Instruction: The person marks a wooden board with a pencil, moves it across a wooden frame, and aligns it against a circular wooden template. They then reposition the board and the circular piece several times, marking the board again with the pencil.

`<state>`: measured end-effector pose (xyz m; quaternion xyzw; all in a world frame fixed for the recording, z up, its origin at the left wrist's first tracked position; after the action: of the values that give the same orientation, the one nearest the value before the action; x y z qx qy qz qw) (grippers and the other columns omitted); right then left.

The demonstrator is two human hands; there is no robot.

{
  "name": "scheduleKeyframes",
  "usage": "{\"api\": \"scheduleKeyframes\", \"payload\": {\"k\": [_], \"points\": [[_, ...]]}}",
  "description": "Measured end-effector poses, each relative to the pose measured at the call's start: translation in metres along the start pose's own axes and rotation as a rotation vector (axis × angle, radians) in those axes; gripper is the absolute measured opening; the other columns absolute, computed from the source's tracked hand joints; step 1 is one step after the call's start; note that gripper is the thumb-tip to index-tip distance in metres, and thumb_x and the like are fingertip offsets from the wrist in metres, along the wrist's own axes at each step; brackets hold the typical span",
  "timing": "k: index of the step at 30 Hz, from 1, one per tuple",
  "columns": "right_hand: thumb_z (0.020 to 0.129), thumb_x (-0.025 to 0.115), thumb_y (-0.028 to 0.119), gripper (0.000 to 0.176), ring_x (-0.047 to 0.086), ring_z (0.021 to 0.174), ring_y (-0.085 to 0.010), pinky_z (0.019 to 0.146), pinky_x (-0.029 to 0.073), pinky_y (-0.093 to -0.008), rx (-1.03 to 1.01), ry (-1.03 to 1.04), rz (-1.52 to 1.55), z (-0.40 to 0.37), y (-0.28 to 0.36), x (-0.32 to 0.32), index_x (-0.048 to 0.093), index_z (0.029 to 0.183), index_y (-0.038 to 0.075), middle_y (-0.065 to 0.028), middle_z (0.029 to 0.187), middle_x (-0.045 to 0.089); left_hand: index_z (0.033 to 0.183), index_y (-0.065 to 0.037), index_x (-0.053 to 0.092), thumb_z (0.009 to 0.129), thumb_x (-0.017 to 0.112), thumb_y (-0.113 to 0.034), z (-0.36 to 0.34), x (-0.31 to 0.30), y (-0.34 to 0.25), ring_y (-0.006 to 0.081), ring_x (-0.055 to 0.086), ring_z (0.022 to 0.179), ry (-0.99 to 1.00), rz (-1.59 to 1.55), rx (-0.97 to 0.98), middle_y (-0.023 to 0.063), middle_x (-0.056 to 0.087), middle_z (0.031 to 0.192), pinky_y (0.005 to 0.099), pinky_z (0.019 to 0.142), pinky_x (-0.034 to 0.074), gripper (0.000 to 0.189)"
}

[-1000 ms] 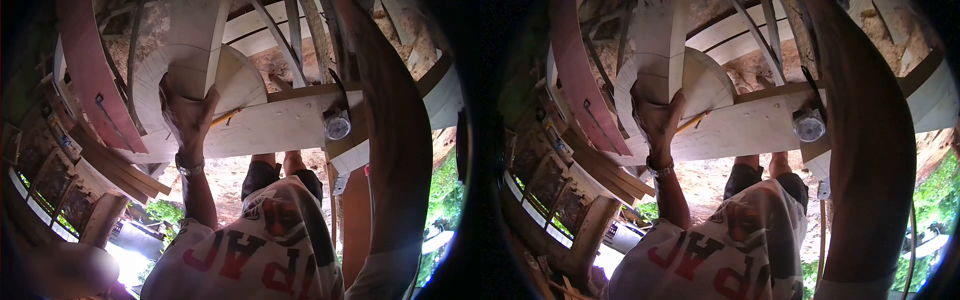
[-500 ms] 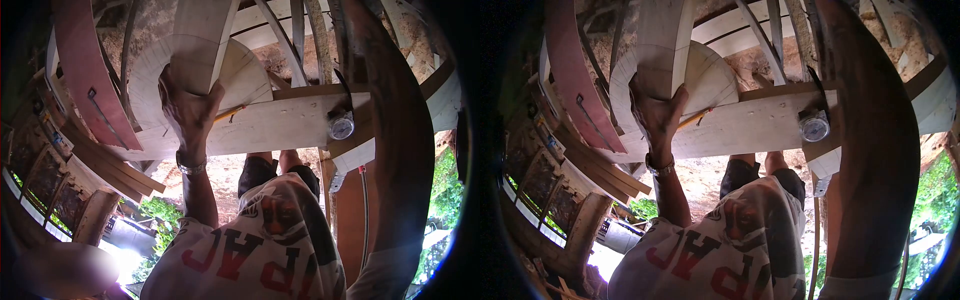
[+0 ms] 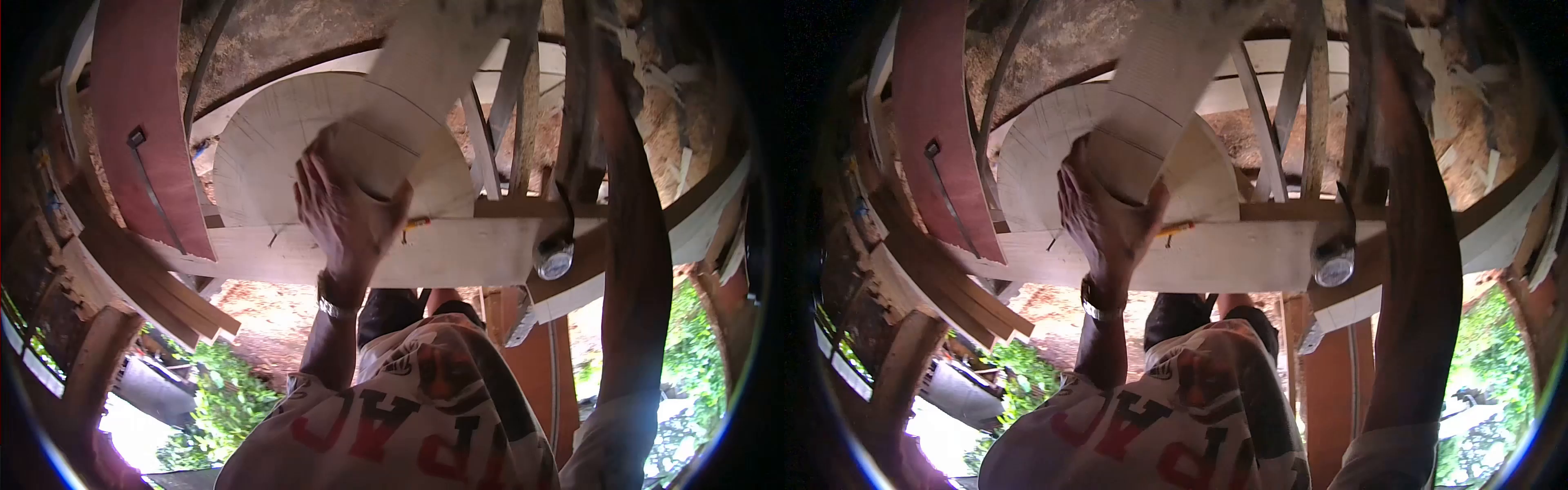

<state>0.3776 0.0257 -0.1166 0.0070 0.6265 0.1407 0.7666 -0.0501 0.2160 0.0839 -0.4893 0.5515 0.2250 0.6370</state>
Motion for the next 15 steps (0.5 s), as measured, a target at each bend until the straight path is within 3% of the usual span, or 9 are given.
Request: {"api": "scheduleKeyframes", "payload": {"k": [3,13,15], "points": [[0.091,0.056,0.032,0.033,0.065,0.067,-0.0337,0.057,0.051,-0.0463,0.04,-0.04,-0.047,0.024,-0.029,0.024,0.064,0.082,0.002,-0.0138,0.084,0.067,0.135,-0.005,0.041,0.057,0.083,-0.027,0.003,-0.002,0.008,0.0364,0.055,0.107,0.026,-0.05,0.003,0.0161,0.054,0.121,0.0467,0.088,0.046,0.091],[0.092,0.056,0.032,0.034,0.065,0.067,-0.0335,0.057,0.051,-0.0463,0.113,-0.119,-0.136,0.094,-0.095,0.064,0.065,0.083,0.001,-0.0133,0.086,0.068,0.133,-0.004,0.05,0.067,0.08,-0.022,0.013,-0.001,0.022,0.0307,0.061,0.107,0.084,-0.167,-0.079,0.0125,0.06,0.125,0.0413,0.081,0.046,0.074],[0.092,0.056,0.032,0.034,0.065,0.067,-0.0334,0.058,0.051,-0.0462,0.13,-0.14,-0.144,0.098,-0.106,0.062,0.065,0.083,0.001,-0.0132,0.086,0.068,0.135,-0.004,0.046,0.056,0.086,-0.023,0.013,0.001,0.021,0.0336,0.058,0.111,0.101,-0.176,-0.081,0.0131,0.057,0.129,0.045,0.089,0.047,0.09]]}}
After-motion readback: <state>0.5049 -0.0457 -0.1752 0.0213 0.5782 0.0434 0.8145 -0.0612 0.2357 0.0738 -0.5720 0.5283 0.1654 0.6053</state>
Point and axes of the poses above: each hand's wrist, its own z-axis towards the middle knuckle, its own x-axis out of the palm, y = z × x, the point moved 4 cm from there along z, towards the middle knuckle
